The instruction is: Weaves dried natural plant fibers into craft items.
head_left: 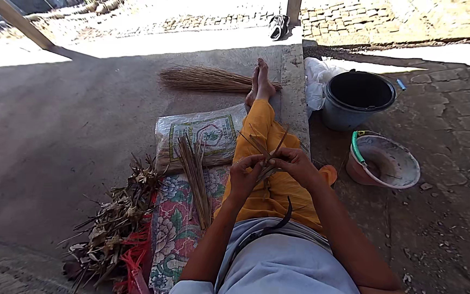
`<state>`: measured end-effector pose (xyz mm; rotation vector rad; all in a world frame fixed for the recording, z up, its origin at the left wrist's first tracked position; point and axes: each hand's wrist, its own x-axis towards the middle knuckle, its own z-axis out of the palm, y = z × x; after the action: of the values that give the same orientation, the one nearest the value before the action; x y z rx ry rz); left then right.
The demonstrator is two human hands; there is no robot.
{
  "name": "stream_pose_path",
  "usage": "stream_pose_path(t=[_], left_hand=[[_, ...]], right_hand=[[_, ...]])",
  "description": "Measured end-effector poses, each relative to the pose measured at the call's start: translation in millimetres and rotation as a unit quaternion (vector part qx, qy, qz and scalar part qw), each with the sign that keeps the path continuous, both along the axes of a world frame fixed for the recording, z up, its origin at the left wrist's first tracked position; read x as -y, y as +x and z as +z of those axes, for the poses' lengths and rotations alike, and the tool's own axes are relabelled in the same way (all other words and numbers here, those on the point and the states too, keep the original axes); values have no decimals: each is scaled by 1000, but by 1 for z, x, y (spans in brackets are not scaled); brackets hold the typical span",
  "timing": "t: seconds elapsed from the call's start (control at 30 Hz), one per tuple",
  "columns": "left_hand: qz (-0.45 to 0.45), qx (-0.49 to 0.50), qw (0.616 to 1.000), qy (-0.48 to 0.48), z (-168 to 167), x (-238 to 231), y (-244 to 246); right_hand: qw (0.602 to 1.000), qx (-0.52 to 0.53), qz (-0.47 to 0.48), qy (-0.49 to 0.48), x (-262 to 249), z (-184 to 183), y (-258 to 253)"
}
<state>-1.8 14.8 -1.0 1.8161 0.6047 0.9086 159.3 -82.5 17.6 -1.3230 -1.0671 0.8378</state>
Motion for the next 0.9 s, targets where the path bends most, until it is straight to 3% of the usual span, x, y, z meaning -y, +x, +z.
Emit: stream_pose_path(t=[0.27, 0.5, 0.9], left_hand=[[-11, 20, 1000, -6, -3, 0, -3], [-6, 5, 994, -113, -1, -3, -4], [-12, 14, 988, -155, 9, 8, 1]], right_hand=[[999, -14, -10, -33, -1, 2, -2], [998, -23, 54, -17, -1, -5, 3], [997, -45, -50, -41, -3, 2, -6]])
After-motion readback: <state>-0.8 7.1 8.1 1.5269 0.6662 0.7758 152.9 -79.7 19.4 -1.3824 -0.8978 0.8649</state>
